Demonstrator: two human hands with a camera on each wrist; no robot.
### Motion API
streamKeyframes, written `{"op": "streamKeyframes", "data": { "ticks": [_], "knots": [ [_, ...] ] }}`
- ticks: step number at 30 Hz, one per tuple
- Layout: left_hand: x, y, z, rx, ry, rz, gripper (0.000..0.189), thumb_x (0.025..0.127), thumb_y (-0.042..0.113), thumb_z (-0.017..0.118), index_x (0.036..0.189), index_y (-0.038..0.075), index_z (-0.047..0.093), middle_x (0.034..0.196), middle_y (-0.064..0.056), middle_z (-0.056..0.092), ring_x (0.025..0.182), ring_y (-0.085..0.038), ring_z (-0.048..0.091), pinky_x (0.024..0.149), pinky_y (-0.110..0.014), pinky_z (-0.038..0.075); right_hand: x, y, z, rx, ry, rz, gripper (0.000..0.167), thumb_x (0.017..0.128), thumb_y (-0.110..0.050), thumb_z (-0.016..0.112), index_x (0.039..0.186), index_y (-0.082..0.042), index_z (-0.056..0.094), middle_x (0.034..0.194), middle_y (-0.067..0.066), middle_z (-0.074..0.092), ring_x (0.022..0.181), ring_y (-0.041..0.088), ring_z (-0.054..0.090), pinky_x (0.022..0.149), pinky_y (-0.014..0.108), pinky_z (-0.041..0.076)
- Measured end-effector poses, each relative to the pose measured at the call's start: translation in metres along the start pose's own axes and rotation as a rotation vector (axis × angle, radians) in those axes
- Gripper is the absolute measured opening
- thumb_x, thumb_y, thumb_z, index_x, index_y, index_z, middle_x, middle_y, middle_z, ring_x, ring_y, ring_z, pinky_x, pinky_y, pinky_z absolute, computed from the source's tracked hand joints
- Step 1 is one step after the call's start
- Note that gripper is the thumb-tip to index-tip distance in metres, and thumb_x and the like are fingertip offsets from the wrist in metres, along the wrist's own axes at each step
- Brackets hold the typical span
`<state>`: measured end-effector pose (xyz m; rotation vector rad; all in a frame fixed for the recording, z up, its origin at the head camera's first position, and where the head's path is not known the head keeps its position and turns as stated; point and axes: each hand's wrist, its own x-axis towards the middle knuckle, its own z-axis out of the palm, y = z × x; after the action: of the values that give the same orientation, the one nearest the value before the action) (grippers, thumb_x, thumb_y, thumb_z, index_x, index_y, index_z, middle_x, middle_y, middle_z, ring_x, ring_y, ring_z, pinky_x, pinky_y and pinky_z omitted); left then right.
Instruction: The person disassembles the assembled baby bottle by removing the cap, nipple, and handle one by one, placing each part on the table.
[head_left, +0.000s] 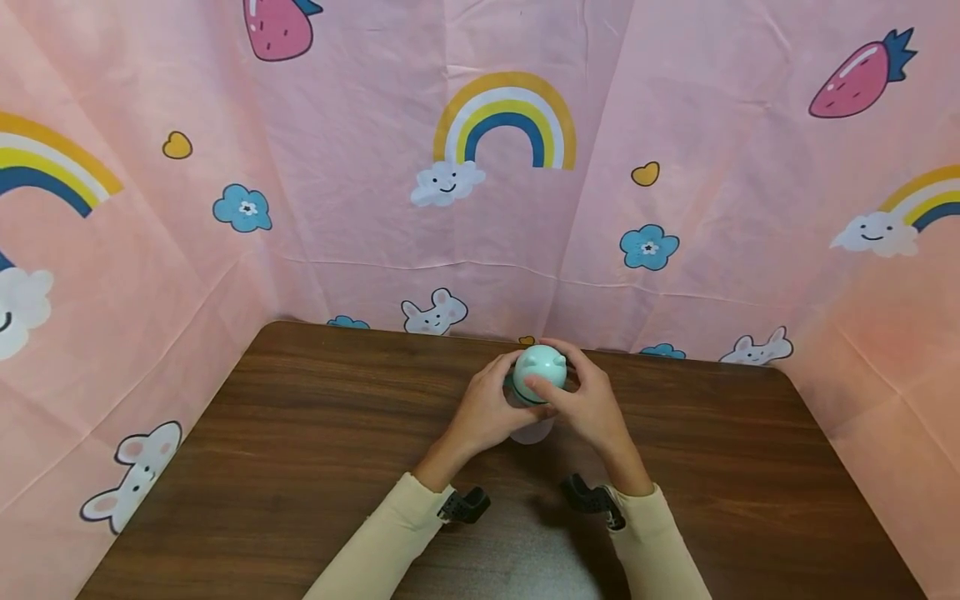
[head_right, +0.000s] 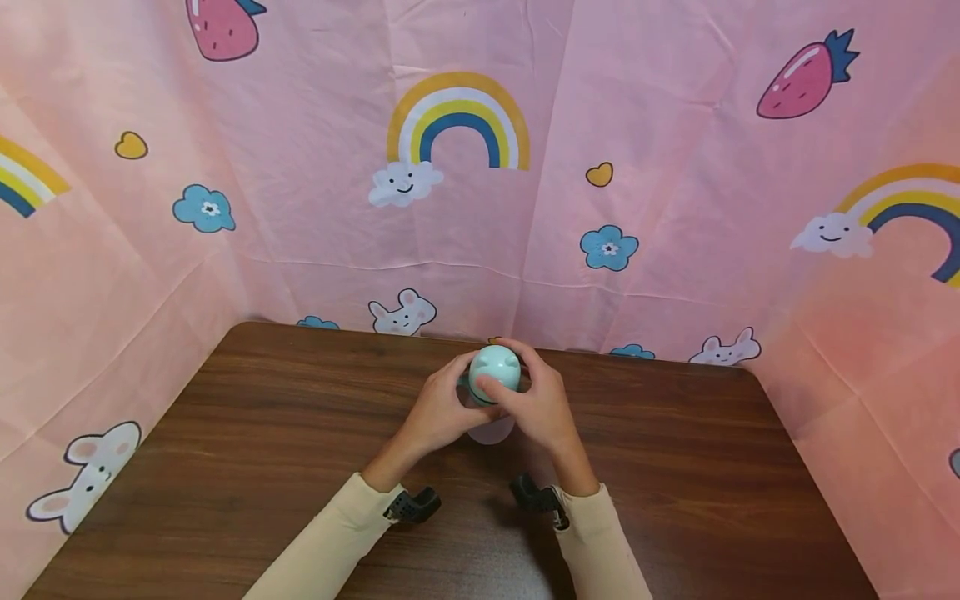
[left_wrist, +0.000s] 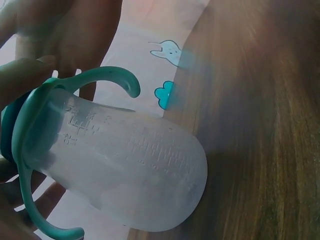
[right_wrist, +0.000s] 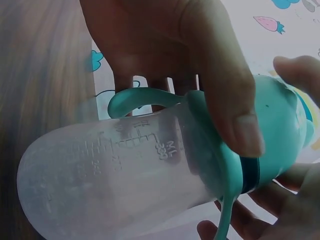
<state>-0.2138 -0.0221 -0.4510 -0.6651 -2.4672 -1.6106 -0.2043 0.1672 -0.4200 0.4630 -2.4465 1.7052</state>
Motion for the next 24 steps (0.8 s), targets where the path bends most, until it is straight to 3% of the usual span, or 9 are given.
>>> {"op": "streamKeyframes", "data": {
  "ticks": [7,24],
  "knots": [
    [-0.002,0.0,0.002,0.045,0.031,-0.018,0.086,0.086,0.034,0.097,0.155,0.001,0.058,0.144,-0.016,0.068,0.129,-0.039,0.064,0.105,-0.063,0.052,-0.001,0.0,0.004,-0.027,0.016,-0.024,0.061,0.099,-0.024,0.085,0.154,-0.012,0.062,0.14,0.015,0.068,0.113,0.032,0.07,0.088,0.047,0.061],
    [-0.001,-0.001,0.006,0.057,0.056,-0.011,0.078,0.087,0.028,0.095,0.151,-0.002,0.061,0.139,-0.017,0.071,0.13,-0.041,0.063,0.106,-0.064,0.051,-0.001,-0.001,0.014,-0.124,0.095,-0.025,0.062,0.095,-0.029,0.089,0.147,-0.007,0.063,0.127,0.014,0.073,0.101,0.03,0.071,0.083,0.047,0.059]
  ]
}}
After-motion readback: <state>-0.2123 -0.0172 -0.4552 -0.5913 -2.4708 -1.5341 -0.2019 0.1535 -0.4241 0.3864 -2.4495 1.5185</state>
